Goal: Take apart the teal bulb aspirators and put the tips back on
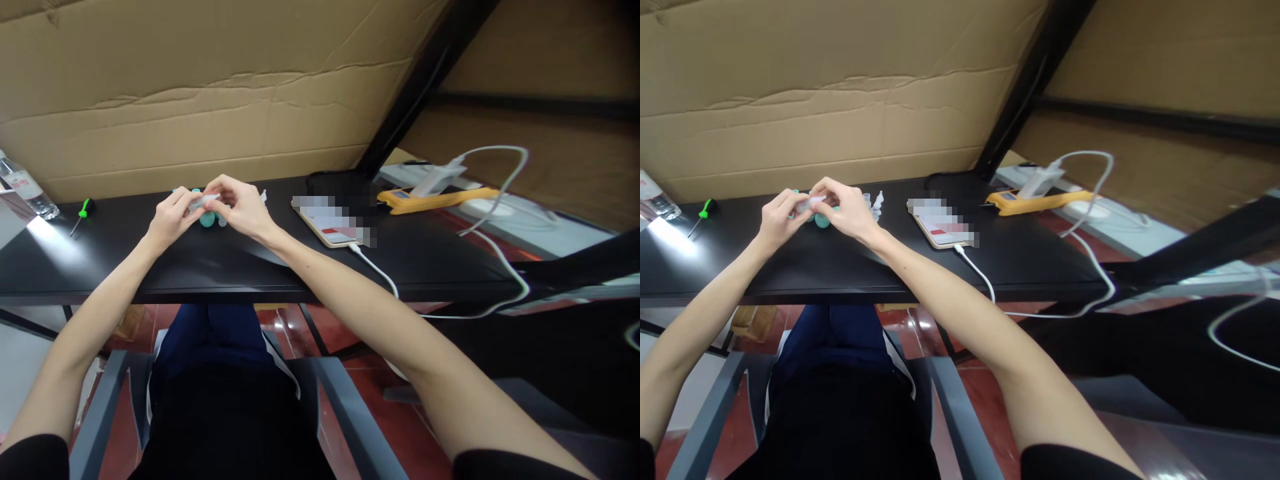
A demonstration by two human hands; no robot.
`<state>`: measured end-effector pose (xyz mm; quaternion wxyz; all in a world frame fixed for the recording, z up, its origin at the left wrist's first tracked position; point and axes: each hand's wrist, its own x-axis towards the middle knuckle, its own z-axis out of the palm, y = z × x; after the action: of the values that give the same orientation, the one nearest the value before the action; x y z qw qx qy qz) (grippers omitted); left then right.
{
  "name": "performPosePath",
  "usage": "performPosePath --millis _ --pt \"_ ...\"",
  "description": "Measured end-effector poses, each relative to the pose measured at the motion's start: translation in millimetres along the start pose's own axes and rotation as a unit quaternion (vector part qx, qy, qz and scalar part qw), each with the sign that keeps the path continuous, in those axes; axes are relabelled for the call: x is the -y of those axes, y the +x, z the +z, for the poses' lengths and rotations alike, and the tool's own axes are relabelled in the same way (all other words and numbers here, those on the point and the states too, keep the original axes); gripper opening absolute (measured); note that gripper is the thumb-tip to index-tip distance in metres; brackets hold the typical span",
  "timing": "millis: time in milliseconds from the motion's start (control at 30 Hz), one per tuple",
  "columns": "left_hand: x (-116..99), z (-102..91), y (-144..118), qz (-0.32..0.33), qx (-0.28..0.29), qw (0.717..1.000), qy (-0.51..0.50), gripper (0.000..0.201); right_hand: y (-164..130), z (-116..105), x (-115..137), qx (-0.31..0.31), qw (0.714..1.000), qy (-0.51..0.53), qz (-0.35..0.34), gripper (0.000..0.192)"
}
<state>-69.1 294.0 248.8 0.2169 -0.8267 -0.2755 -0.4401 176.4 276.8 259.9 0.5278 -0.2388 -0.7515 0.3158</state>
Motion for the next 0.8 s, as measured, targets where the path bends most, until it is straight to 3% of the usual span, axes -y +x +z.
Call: performPosePath --millis 100,233,433,567,800 --pt "2.8 3.6 -0.9 -0.044 -0.022 0.998 -0.035 0.058 2.9 0.5 1.4 0.017 1.000 -0.006 -0.018 0.045" --pt "7.1 5.3 0.1 -0.068 -0.012 0.994 -0.083 0.060 10.0 -4.1 -3.6 -0.033 0.999 -0.036 -0.011 0.043" --pt "3.8 6.0 0.7 -0.102 0.107 0.989 -0.027 0.037 21.2 -17.9 -21.0 -0.099 0.992 -0.077 -0.004 0.026" --pt "-4.9 7.0 3.2 -0.166 0.187 0.968 -0.011 0.022 22.8 -15.5 -26.2 -0.072 0.993 -0.097 -0.011 0.021" --pt "-10.7 9.2 6.5 -0.207 0.181 0.960 -0.049 0.016 20.1 -12.8 -23.5 0.016 0.989 -0.144 -0.004 0.022"
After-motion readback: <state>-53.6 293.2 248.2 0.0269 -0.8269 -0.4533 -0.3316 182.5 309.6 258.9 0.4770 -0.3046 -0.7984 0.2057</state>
